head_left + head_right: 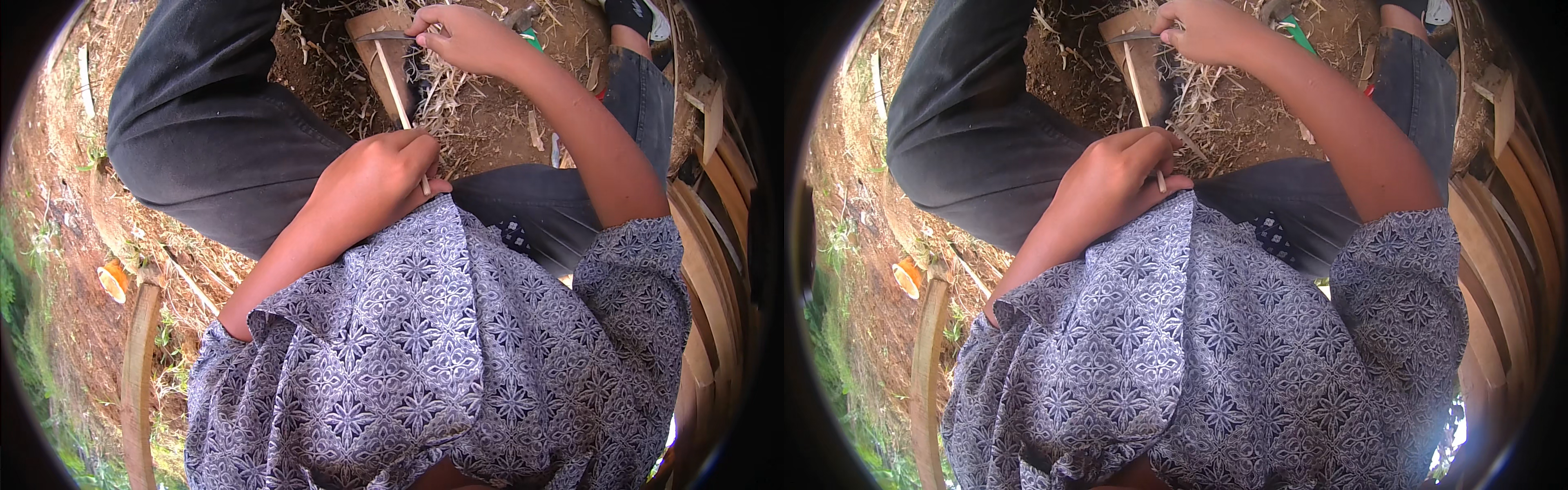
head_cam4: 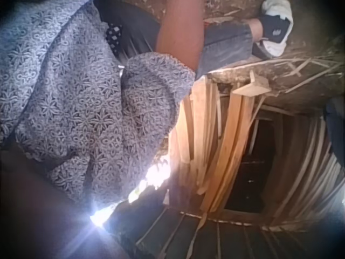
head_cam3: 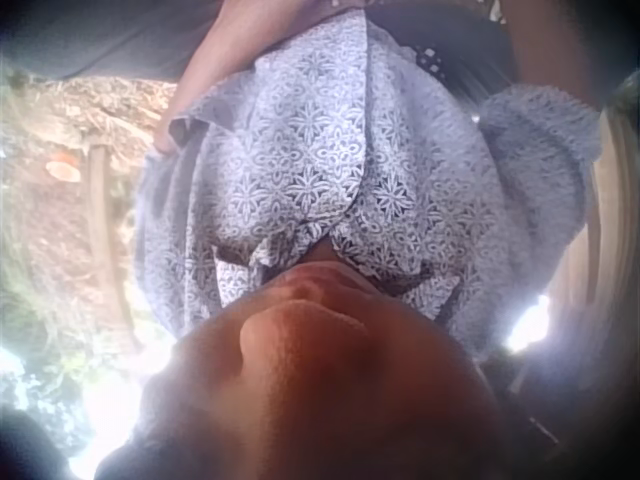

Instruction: The person sits on the ground and uses a curved knife to shave and shape a thin wooden stick. They hold the stick with one hand and carefully scrape the surface with the knife, creating wood shavings that accumulate on the ground.

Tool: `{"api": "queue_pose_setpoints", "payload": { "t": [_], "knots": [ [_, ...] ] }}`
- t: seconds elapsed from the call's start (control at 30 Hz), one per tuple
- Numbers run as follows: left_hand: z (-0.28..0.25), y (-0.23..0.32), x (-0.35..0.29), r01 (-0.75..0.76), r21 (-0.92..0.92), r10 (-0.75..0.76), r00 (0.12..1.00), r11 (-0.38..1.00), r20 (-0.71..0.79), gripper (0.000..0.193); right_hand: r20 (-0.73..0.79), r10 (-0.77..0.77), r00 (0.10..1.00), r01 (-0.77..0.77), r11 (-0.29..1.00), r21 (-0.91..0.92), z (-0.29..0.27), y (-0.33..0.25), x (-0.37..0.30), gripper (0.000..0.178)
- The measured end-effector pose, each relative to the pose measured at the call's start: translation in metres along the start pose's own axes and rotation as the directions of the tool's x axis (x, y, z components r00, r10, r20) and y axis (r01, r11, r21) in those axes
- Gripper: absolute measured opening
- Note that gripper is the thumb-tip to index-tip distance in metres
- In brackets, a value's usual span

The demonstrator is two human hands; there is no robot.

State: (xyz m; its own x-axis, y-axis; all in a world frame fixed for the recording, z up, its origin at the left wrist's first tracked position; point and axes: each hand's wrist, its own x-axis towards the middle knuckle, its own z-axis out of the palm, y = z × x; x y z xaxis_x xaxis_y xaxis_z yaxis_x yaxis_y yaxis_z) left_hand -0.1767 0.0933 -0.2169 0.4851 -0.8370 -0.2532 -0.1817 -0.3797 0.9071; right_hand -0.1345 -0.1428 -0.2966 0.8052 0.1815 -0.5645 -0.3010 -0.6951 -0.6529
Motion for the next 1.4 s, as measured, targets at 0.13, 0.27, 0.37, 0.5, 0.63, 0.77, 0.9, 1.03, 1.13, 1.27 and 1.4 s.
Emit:
{"api": "queue_pose_setpoints", "payload": {
  "t": [0.13,0.27,0.37,0.5,0.63,0.77,0.9,1.03,1.13,1.27,1.4],
  "knots": [
    [-0.002,0.001,0.000,0.000,0.015,0.000,1.000,1.000,0.025,0.031,-0.022,-0.037,0.999,0.035,0.994,-0.100,0.002,0.006,0.011,0.020],
    [0.000,-0.001,-0.001,-0.011,-0.002,0.011,1.000,1.000,0.005,0.032,0.042,0.095,0.995,-0.095,0.995,0.003,-0.001,0.002,0.019,0.020],
    [0.001,-0.002,-0.001,-0.015,-0.014,0.015,1.000,1.000,-0.009,0.032,0.004,0.002,1.000,-0.002,0.997,-0.073,-0.003,0.006,0.019,0.021],
    [-0.001,-0.002,-0.001,-0.021,-0.009,0.021,1.000,1.000,-0.007,0.032,0.020,-0.026,0.999,0.027,0.998,-0.064,-0.012,-0.004,0.013,0.022],
    [-0.002,0.000,0.000,-0.033,-0.023,0.033,0.999,0.999,-0.017,0.032,0.109,0.024,0.994,-0.018,0.998,-0.057,-0.008,0.003,0.019,0.021],
    [0.000,-0.003,0.000,-0.018,0.001,0.018,1.000,1.000,-0.004,0.031,0.068,0.032,0.997,-0.024,0.994,-0.108,-0.004,0.000,0.022,0.020],
    [0.000,-0.003,0.000,-0.007,-0.002,0.007,1.000,1.000,-0.009,0.031,0.009,-0.014,1.000,0.015,0.995,-0.094,0.001,0.008,0.024,0.019],
    [-0.001,-0.001,0.002,0.002,0.003,-0.002,1.000,1.000,0.022,0.031,-0.072,-0.016,0.997,0.015,1.000,-0.013,0.011,0.016,0.022,0.017],
    [0.000,-0.001,0.002,-0.018,0.015,0.018,1.000,1.000,0.014,0.029,-0.150,-0.001,0.989,0.014,0.996,0.089,0.024,0.031,0.016,0.017],
    [0.004,-0.006,0.003,-0.088,0.098,0.090,0.996,0.991,-0.020,0.026,0.102,0.246,0.964,-0.262,0.815,0.516,0.020,-0.002,-0.018,0.037],
    [0.010,-0.011,0.004,-0.207,0.229,0.216,0.976,0.951,-0.015,0.023,0.013,0.203,0.979,-0.138,0.615,0.776,0.042,-0.009,-0.043,0.053]
  ]
}}
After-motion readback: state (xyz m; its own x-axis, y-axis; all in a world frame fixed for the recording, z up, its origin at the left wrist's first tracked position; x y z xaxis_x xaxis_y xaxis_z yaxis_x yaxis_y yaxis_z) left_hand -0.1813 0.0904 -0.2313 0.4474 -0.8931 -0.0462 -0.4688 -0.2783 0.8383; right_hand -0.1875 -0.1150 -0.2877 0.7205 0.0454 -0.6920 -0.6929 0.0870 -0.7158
